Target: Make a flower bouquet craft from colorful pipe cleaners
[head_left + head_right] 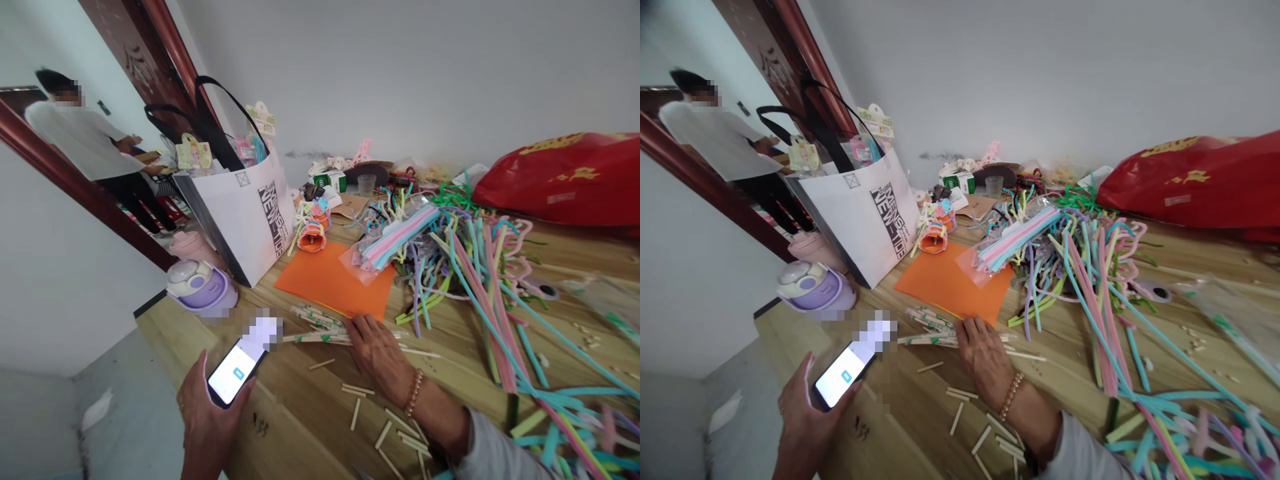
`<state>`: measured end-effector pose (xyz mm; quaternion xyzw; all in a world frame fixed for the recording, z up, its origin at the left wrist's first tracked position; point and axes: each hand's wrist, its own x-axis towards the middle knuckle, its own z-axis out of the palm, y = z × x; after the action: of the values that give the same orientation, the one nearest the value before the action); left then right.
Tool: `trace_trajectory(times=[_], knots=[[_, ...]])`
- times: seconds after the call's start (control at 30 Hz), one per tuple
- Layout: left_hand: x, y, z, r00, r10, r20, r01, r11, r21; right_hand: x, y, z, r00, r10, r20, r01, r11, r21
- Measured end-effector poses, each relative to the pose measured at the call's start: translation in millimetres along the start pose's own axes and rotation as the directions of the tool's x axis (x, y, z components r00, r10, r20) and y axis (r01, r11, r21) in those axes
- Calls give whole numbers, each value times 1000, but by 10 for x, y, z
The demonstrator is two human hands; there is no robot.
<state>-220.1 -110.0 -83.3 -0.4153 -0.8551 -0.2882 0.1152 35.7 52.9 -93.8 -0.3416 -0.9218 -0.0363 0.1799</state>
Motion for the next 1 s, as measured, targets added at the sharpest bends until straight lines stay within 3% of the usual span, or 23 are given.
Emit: trace_trajectory(times=[0.2, 0.47, 1.0], knots=[[-12, -109, 29, 996, -49, 75, 48, 999, 12, -3, 8, 2, 1000, -15, -3, 15, 1000, 7], [-7, -96, 23, 983, -145, 112, 147, 989, -13, -7, 14, 32, 1000, -16, -15, 16, 1000, -5], [31, -113, 66, 984, -126, 122, 126, 992, 14, -2, 13, 22, 1000, -18, -20, 18, 1000, -3]])
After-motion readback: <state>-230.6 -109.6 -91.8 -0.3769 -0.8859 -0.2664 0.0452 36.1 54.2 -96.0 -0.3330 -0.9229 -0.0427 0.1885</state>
